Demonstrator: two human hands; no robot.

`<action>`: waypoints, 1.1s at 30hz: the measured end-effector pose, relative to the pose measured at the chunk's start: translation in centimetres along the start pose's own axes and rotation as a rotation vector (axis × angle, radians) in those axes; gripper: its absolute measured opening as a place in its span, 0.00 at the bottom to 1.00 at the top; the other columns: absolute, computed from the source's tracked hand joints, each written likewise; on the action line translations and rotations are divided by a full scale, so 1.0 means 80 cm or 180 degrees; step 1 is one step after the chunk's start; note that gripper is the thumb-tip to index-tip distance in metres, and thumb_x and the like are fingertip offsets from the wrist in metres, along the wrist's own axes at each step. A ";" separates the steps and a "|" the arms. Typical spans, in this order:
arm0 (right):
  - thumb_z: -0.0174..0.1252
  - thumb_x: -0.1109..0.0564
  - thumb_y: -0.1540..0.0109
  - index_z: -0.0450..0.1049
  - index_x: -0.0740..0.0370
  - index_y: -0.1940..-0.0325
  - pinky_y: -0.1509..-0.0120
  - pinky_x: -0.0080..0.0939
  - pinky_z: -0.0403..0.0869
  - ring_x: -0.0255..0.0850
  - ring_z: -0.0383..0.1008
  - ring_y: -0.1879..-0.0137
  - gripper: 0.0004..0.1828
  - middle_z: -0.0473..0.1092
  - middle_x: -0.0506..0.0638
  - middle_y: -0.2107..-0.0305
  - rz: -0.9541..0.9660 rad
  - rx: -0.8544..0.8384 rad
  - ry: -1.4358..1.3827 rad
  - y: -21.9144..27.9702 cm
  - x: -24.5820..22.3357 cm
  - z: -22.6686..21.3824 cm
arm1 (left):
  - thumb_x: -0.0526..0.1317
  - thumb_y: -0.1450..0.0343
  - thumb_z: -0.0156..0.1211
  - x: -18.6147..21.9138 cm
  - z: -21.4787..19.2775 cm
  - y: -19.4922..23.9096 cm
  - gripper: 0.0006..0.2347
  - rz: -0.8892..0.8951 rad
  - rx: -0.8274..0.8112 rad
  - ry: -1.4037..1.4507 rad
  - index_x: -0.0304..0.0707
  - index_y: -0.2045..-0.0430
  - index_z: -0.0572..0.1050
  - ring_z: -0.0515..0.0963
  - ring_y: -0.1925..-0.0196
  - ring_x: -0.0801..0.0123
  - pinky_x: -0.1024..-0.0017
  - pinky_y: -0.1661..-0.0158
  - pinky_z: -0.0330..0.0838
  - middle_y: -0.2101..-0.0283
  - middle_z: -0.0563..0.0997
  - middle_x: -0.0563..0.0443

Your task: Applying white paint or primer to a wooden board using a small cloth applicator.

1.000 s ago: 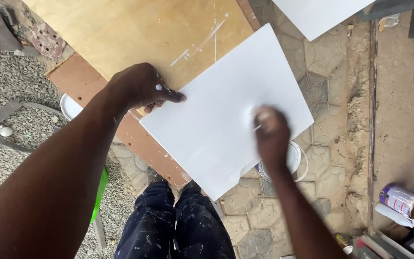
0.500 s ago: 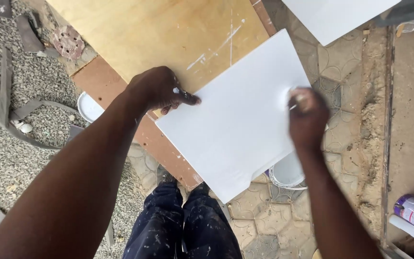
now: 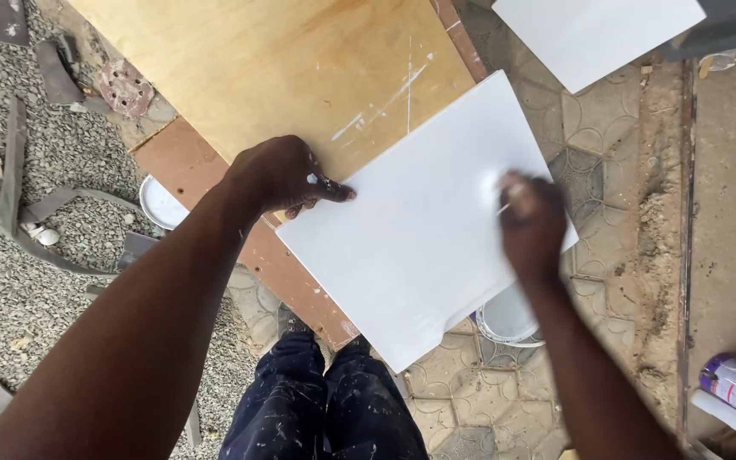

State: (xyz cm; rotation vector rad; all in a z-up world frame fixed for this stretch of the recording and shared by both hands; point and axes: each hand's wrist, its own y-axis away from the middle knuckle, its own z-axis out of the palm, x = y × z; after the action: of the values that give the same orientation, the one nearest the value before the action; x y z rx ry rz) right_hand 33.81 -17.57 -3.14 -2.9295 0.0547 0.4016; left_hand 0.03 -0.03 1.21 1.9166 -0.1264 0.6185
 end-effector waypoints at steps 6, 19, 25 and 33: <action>0.64 0.65 0.33 0.79 0.62 0.52 0.44 0.52 0.72 0.57 0.78 0.52 0.06 0.77 0.57 0.63 0.0612 0.0080 -0.0936 -0.019 -0.012 -0.015 | 0.62 0.37 0.73 0.001 0.002 -0.002 0.20 0.0000 0.0038 -0.0047 0.45 0.81 0.82 0.84 0.74 0.61 0.66 0.53 0.69 0.88 0.77 0.55; 0.50 0.65 0.31 0.80 0.62 0.54 0.49 0.52 0.71 0.53 0.75 0.57 0.12 0.78 0.55 0.61 0.0062 0.0112 0.0027 -0.037 0.013 -0.006 | 0.67 0.38 0.70 0.000 0.008 -0.008 0.28 -0.0011 -0.0126 -0.0570 0.38 0.90 0.79 0.82 0.74 0.68 0.65 0.62 0.71 0.83 0.82 0.52; 0.51 0.36 0.27 0.78 0.63 0.59 0.58 0.44 0.71 0.46 0.78 0.60 0.28 0.78 0.54 0.63 0.0405 0.0170 -0.1045 -0.017 -0.076 0.004 | 0.65 0.39 0.73 0.002 0.005 -0.001 0.28 -0.0021 0.0048 -0.0469 0.41 0.95 0.74 0.79 0.77 0.70 0.69 0.64 0.68 0.88 0.78 0.55; 0.51 0.59 0.34 0.72 0.63 0.52 0.51 0.49 0.74 0.51 0.77 0.56 0.09 0.76 0.58 0.60 0.0911 -0.0864 -0.2996 0.114 -0.384 -0.033 | 0.63 0.42 0.78 -0.025 0.017 -0.021 0.30 0.0499 0.0383 -0.0134 0.40 0.97 0.66 0.65 0.82 0.70 0.69 0.71 0.55 0.90 0.70 0.54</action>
State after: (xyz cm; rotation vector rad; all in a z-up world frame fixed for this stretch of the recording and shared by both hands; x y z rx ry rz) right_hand 4.37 -26.69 6.02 -2.6408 0.3009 1.8840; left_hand -0.56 -0.88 -1.53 2.0502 -0.2738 0.7040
